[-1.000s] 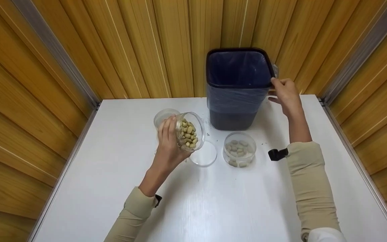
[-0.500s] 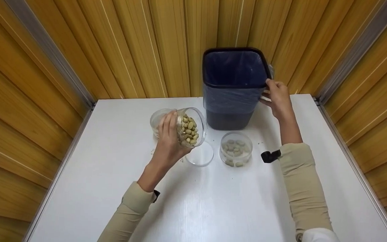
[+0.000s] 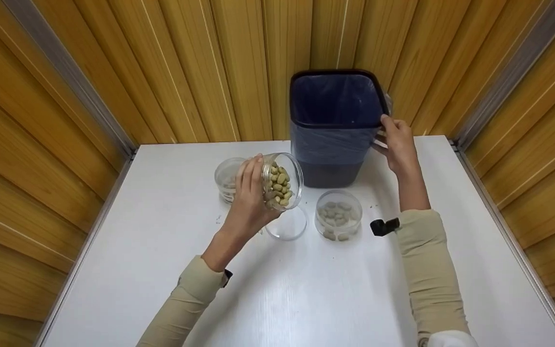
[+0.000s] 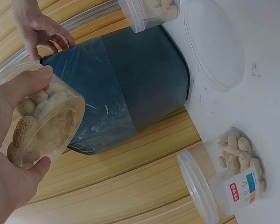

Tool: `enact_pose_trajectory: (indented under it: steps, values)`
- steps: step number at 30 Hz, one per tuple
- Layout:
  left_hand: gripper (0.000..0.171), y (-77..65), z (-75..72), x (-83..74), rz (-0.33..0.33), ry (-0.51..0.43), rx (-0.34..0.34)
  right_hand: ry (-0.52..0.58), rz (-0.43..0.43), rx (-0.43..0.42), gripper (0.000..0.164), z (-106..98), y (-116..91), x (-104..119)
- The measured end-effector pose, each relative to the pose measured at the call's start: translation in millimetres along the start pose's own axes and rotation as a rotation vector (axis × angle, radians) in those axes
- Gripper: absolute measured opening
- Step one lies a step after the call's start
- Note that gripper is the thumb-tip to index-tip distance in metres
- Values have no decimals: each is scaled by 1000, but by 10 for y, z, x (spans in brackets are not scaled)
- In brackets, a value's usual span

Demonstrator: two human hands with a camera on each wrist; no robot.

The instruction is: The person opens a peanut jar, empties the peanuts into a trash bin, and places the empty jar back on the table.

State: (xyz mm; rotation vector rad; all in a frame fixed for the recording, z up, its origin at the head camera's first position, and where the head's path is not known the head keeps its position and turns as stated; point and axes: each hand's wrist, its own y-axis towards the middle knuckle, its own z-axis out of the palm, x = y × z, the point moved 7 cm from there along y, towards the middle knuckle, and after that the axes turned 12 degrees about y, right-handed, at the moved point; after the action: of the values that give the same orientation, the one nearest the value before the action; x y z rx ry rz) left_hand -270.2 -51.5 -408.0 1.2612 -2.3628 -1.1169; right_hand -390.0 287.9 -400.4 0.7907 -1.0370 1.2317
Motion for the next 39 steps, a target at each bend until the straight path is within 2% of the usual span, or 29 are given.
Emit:
enact_pose_trajectory:
  steps: [10,17,24,28,32,39]
  values:
    - [123,120,36,-42,4,-16,1,26,-6,-42,27,-56,-4,34]
    - [124,182,-10,-36,17,-11,-8,-36,-5,-9,28,2,10,39]
    - [117,284,-68,-29,70,2,-21,-105,2,-16,36,-16,0,42]
    - [119,423,-83,-9,82,11,-24,-98,8,-36,34,-23,-2,36]
    - [117,620,-116,23,97,32,-32,-87,-1,-56,33,-8,-1,47]
    - [115,902,-65,86,122,79,7,-75,-7,-90,28,64,-85,43]
